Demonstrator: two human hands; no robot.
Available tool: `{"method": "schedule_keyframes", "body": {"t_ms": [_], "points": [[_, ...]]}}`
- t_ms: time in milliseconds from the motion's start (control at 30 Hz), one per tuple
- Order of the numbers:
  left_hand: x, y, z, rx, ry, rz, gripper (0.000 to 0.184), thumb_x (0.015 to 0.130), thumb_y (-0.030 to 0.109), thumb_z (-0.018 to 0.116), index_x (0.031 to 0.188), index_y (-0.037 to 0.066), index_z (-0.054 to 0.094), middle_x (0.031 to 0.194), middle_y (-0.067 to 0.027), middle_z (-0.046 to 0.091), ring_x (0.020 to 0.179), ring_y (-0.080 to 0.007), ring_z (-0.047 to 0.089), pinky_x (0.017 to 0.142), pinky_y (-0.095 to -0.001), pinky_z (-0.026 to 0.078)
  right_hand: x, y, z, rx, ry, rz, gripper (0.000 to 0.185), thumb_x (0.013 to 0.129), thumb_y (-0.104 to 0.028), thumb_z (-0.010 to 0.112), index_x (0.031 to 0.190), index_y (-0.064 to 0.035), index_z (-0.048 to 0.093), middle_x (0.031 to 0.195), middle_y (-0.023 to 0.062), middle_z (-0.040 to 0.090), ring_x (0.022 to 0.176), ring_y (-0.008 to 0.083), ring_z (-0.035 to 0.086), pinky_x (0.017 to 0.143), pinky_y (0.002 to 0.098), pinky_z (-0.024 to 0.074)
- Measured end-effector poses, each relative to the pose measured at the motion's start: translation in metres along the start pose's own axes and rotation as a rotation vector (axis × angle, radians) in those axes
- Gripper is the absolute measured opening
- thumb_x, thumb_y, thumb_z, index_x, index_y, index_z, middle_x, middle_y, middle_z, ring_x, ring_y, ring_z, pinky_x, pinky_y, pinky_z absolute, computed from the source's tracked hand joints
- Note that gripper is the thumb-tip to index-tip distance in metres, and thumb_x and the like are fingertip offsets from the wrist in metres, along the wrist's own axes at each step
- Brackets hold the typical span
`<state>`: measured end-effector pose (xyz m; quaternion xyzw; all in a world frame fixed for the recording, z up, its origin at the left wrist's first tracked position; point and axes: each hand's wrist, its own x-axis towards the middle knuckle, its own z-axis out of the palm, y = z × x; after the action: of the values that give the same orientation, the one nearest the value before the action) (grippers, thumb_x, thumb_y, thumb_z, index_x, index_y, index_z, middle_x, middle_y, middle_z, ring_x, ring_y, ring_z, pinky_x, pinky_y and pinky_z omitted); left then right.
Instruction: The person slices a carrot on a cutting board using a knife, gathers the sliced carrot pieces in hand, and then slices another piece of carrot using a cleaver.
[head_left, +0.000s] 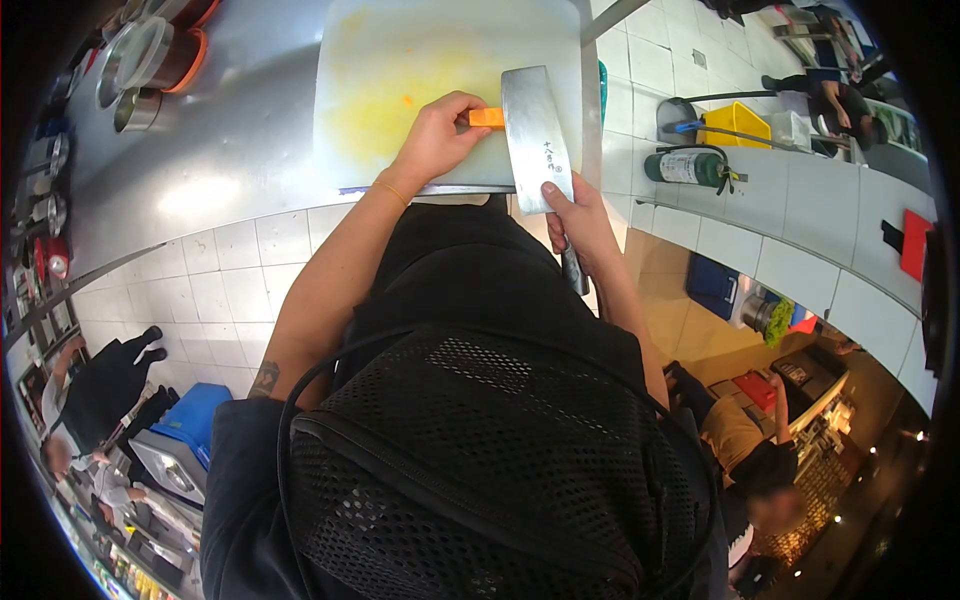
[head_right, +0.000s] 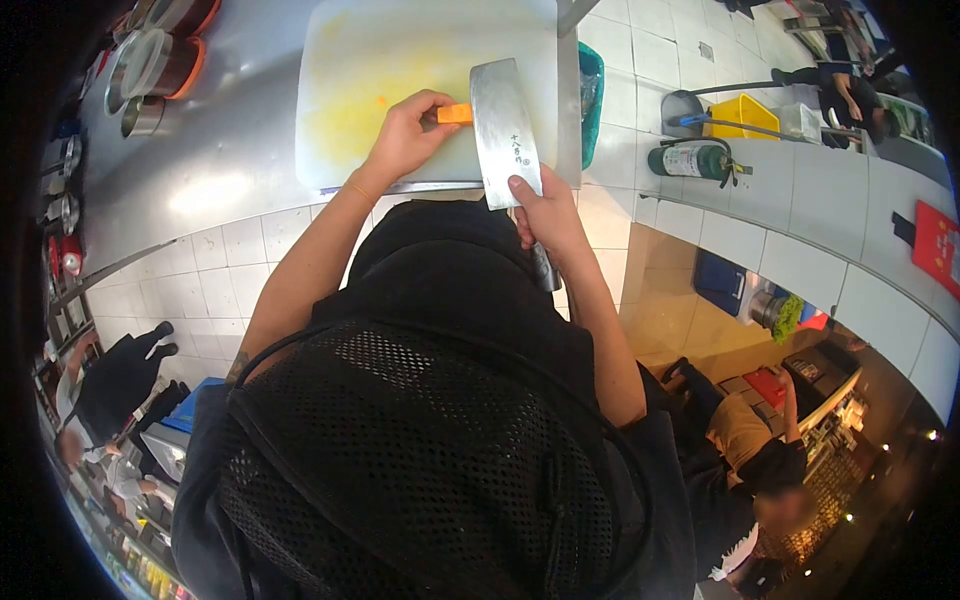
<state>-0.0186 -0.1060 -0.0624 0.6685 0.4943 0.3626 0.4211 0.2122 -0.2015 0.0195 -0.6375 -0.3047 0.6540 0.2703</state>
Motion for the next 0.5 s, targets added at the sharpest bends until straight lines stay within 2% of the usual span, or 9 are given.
{"method": "schedule_keyframes", "body": {"t_ms": [500], "points": [[0.0012, 0.0005, 0.0002, 0.009, 0.006, 0.015, 0.031, 0.086, 0.005, 0.081, 0.115, 0.0, 0.07, 0.106, -0.0114, 0.075, 0.092, -0.02, 0.071, 0.087, -0.0324, 0.057, -0.0013, -0.001, 0.0008, -0.001, -0.001, -0.001, 0.019, 0.107, -0.02, 0.06, 0.119, -0.0049, 0.058, 0.058, -0.0012, 0.045, 0.041, 0.0098, 0.04, 0.038, 0.0286, 0.0373]]}}
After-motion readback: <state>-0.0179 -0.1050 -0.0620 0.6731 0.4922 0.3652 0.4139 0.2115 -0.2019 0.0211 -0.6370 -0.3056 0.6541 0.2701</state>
